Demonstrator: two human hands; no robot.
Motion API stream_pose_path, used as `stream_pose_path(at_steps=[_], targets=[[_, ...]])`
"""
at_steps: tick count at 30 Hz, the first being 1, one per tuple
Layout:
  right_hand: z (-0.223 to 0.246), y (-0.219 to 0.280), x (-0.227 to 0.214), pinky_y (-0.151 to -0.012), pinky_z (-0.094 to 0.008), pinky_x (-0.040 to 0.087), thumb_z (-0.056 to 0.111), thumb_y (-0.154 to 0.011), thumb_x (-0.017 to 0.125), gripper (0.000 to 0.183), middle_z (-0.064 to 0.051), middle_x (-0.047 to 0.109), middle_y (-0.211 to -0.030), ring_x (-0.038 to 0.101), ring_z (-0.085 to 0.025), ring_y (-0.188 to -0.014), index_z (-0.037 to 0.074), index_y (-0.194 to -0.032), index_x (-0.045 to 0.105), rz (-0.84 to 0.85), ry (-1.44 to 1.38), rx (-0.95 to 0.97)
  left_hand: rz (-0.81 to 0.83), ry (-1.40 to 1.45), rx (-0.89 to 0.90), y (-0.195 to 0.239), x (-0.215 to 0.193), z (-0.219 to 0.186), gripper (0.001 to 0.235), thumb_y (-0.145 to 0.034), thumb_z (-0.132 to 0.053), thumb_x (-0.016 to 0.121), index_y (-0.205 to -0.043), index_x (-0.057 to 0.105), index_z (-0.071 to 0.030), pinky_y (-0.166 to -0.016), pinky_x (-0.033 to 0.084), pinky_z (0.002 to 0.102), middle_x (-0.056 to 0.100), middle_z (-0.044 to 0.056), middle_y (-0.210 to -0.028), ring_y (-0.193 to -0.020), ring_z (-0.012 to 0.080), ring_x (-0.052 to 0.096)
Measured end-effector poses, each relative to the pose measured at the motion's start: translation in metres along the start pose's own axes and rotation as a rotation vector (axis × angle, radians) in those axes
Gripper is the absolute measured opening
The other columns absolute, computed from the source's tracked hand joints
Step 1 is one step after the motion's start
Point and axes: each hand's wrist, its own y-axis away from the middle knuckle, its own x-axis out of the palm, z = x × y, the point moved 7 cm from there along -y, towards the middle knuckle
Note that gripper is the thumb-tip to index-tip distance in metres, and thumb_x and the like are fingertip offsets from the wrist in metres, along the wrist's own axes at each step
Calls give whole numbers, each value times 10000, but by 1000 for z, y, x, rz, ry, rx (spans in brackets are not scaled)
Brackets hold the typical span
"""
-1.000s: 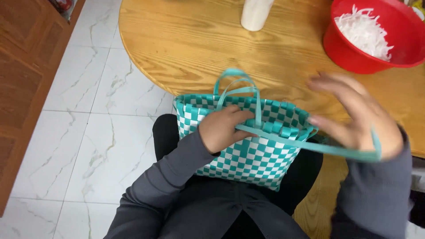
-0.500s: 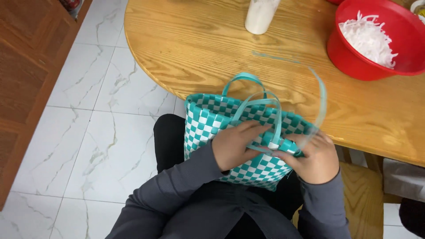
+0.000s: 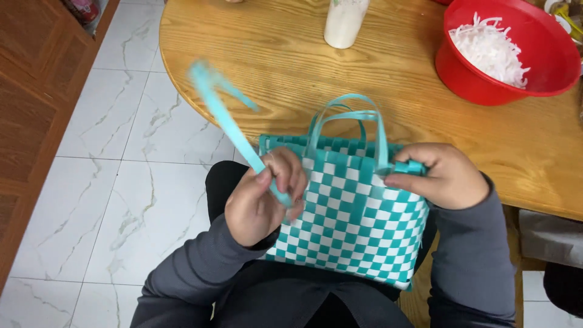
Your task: Weaving teal and white plastic strips together to construct a handmade bag on a wooden table.
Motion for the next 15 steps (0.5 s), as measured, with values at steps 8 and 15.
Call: stream_pose_path(at_steps=[8, 15], targets=[[-26, -23, 36, -702, -350, 503, 263, -681, 833, 298, -40, 669, -749, 618, -174, -757, 127, -914, 706, 94, -177, -20, 155, -686, 233, -35, -4, 20, 225, -992, -97, 411, -921, 606, -12, -675, 557, 352, 614, 118, -851, -762, 210, 578], [-14, -15, 46, -802, -399, 509, 158, -622, 888, 358, -96, 748, -876, 673, -195, -871, 69, -941, 751, 103, -343, -96, 448, -864, 201, -54, 27, 14, 149, -939, -6, 545, -1046, 643, -36, -713, 573, 367, 698, 136, -874, -799, 278, 694]])
